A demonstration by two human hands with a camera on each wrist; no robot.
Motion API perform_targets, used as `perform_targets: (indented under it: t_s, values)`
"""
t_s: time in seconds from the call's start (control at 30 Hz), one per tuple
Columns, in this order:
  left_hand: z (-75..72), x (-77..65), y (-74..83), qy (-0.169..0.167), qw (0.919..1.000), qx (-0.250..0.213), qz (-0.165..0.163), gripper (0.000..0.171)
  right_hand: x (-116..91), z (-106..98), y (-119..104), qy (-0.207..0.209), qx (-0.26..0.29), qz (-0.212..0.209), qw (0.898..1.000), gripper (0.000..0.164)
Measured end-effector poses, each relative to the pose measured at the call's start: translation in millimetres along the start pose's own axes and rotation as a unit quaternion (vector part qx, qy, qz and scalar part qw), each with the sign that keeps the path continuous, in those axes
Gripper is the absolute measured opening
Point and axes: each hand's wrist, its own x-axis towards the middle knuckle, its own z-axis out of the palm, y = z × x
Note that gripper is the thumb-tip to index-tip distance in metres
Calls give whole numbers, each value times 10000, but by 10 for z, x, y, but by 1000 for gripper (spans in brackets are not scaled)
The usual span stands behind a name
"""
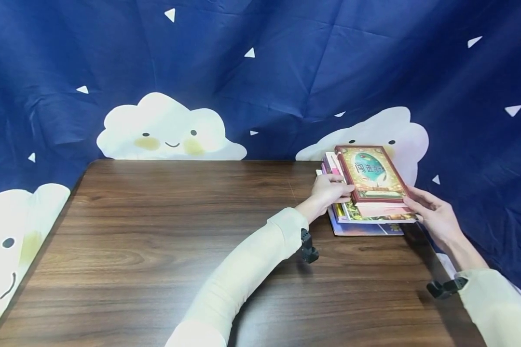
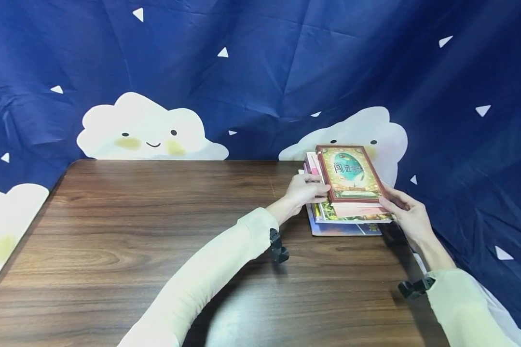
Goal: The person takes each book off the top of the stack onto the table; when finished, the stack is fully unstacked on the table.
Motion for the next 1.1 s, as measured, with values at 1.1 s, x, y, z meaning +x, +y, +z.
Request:
perform_targets:
  t_s: [1.1]
  values:
    - [271, -56, 105, 1734, 9839, 322, -299, 39, -32, 34, -1, -187, 661, 67, 9976, 49]
